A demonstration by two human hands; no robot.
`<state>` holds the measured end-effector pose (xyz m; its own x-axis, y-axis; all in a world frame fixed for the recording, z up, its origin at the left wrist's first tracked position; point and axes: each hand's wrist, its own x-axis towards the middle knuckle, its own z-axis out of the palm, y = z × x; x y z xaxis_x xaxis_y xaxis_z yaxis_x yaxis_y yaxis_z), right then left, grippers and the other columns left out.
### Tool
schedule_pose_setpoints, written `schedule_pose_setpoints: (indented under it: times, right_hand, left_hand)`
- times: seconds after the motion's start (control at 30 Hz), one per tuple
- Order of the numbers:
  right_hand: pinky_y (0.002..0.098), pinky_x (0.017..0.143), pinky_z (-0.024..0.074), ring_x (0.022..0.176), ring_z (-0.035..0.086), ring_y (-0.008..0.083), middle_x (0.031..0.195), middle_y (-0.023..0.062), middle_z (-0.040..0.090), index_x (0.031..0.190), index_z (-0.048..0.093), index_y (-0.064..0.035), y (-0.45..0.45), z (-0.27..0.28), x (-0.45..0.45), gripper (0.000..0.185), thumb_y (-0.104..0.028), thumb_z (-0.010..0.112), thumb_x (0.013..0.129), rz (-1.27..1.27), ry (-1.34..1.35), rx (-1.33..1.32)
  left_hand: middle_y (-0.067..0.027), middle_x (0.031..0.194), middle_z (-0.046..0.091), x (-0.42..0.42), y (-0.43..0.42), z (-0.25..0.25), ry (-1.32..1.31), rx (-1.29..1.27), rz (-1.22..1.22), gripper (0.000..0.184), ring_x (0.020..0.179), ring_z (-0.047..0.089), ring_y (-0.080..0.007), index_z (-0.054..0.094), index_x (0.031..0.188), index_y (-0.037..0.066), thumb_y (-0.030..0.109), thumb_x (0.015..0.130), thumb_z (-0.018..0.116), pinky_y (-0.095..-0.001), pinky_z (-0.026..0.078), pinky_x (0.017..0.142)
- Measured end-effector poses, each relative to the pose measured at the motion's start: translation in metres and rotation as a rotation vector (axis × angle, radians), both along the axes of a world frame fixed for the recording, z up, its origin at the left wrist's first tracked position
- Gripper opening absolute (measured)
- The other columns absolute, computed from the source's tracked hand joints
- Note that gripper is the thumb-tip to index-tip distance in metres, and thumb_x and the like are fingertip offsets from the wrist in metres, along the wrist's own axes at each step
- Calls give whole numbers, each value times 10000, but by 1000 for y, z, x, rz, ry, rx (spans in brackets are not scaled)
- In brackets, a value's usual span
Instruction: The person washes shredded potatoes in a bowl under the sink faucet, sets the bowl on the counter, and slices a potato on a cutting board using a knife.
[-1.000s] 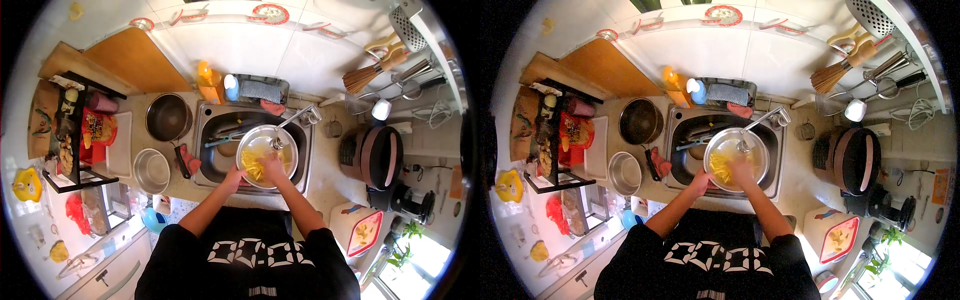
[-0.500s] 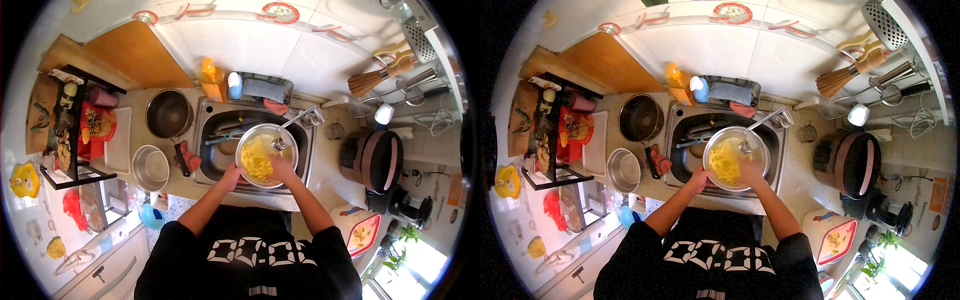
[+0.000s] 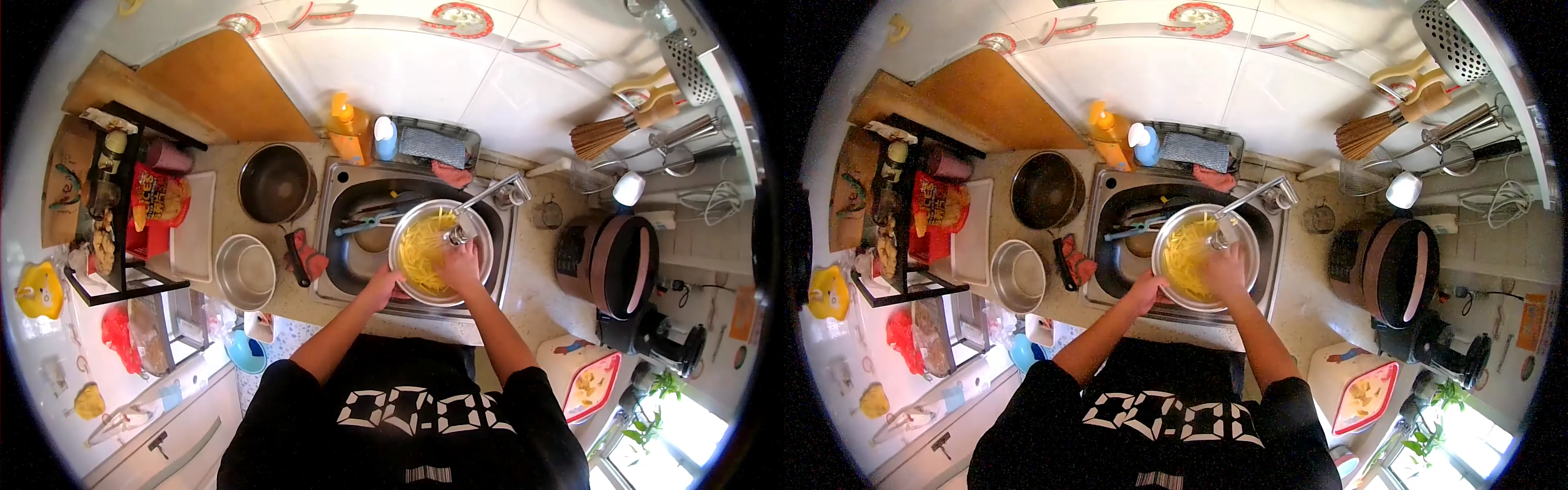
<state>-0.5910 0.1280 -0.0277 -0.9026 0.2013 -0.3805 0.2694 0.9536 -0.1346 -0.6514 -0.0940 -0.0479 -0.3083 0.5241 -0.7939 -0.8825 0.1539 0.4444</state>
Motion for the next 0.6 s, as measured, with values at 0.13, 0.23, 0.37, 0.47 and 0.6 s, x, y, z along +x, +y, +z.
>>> schedule_pose_setpoints:
  times: [0.13,0.23,0.37,0.47,0.6]
  right_hand:
    - [598,1145,282,1354,422,465,1300,209,623,1375,612,-220,-8,-2,-5,691,-597,700,803,39,63,-4]
    - [607,1126,306,1339,471,425,1336,210,600,1411,568,-223,-20,-8,-13,722,-560,726,792,72,65,-138]
    - [599,1105,333,1288,542,346,1272,160,628,1310,599,-195,-29,-18,-11,601,-415,756,773,167,170,-321]
    - [574,1096,352,1263,556,301,1173,104,645,1147,656,-164,-33,-13,-8,444,-280,771,734,241,-29,-263]
    - [580,1112,342,1271,542,325,1151,109,644,1151,660,-150,-10,-14,14,433,-275,753,746,238,13,-81]
  left_hand:
    - [-129,1216,615,-3,4,0,8,19,-66,561,1016,684,-289,420,1406,74,90,858,537,-481,634,806]
    - [-127,1203,622,-1,9,0,33,0,-46,561,981,692,-287,429,1396,86,86,847,538,-464,638,750]
    - [-133,1198,624,-2,10,0,74,-9,-29,571,960,702,-297,422,1395,84,83,837,539,-455,647,705]
    - [-140,1212,619,-7,7,8,86,-14,-20,583,968,704,-308,410,1403,72,76,834,536,-463,651,721]
    - [-140,1197,628,-10,4,14,99,-28,9,575,942,712,-305,419,1390,68,75,829,542,-451,650,713]
